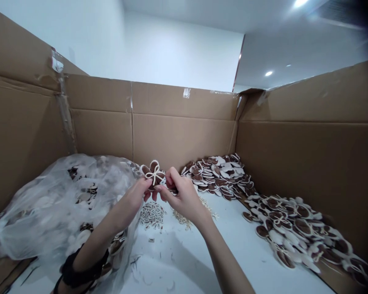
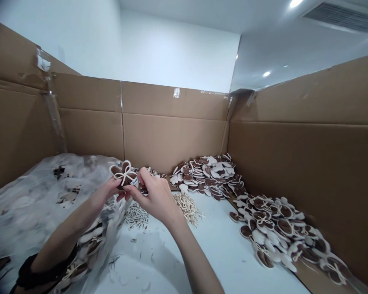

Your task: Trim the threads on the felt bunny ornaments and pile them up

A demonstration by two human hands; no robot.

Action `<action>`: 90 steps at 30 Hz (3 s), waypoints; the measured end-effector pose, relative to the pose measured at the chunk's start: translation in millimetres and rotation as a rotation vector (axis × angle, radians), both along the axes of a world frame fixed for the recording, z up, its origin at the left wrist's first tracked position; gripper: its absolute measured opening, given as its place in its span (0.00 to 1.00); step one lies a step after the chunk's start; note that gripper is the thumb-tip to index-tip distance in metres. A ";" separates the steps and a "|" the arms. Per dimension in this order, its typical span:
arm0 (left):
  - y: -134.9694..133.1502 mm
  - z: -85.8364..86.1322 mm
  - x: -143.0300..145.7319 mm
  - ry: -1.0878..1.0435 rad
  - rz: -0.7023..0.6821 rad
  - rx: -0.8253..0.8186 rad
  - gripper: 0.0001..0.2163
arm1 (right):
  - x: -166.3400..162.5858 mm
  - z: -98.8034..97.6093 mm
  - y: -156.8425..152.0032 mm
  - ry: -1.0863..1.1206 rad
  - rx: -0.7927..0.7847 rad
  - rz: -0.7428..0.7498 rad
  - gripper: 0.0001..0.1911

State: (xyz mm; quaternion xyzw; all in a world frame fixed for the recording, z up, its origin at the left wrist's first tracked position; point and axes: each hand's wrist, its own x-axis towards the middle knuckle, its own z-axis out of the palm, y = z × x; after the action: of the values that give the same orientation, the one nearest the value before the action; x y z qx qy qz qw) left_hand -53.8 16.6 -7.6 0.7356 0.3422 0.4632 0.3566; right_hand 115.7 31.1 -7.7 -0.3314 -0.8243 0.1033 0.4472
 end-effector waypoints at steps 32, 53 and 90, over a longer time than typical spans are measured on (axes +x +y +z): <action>-13.2 0.4 27.2 -0.414 -0.273 -0.096 0.21 | -8.9 -5.1 -20.8 0.326 0.287 0.204 0.12; -36.1 14.2 28.8 -0.407 -0.527 -0.149 0.19 | -6.7 4.6 -22.5 0.947 -0.224 0.730 0.19; -5.1 -3.4 17.0 -0.236 0.085 -0.004 0.21 | -17.5 -7.8 -5.1 0.492 -0.307 0.499 0.10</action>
State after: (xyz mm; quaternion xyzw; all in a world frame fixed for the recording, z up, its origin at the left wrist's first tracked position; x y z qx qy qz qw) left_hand -36.7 11.5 -11.0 0.6601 0.3296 0.5605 0.3761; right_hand 98.2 26.0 -15.6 -0.1491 -0.7227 0.4078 0.5378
